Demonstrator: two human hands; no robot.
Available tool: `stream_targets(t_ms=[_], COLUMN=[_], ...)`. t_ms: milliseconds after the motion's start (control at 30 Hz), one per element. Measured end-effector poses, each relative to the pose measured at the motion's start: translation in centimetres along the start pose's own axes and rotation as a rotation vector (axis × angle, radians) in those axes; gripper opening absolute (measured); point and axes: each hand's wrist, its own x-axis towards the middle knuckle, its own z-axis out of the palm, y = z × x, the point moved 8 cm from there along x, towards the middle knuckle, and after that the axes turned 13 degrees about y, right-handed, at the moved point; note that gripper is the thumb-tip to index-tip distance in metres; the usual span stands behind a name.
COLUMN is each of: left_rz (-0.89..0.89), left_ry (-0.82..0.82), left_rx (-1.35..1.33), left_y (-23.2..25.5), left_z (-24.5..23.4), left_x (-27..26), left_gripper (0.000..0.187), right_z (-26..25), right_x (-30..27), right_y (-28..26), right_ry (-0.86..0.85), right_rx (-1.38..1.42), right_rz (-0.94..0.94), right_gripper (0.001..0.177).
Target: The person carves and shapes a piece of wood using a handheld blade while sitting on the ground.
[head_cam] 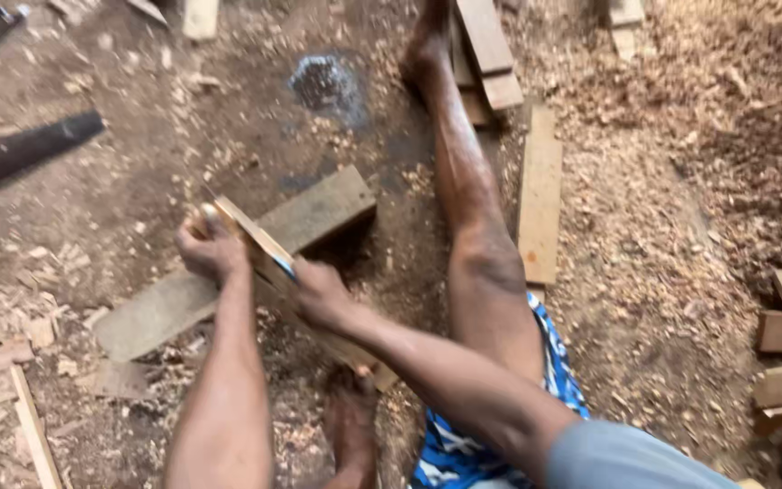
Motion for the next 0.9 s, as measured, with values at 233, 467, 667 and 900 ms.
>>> stream_targets(t_ms=[233, 467, 667, 900], left_rz=[-0.165, -0.181, -0.081, -0.035], left_ry=[-0.034, -0.106, -0.083, -0.061], left_rx=[0.014, 0.1, 0.05, 0.015], left_y=[-0.9, 0.8, 0.5, 1.1], left_z=[-0.9, -0.9, -0.6, -1.0], left_x=[-1.2, -0.4, -0.4, -0.2], left_gripper=[0.046, 0.047, 0.048, 0.048], right_z=[-6.3, -3.8, -4.3, -4.3], right_x=[-7.8, -4.7, -3.9, -4.5], right_y=[-0.8, -1.3, -1.4, -0.4], right_ry=[-0.084, -0.016, -0.092, -0.206], right_rx=[-0.113, -0.081, -0.035, -0.185], right_rz=[0.078, 0.0, 0.038, 0.191], right_gripper=[0.01, 0.008, 0.005, 0.012])
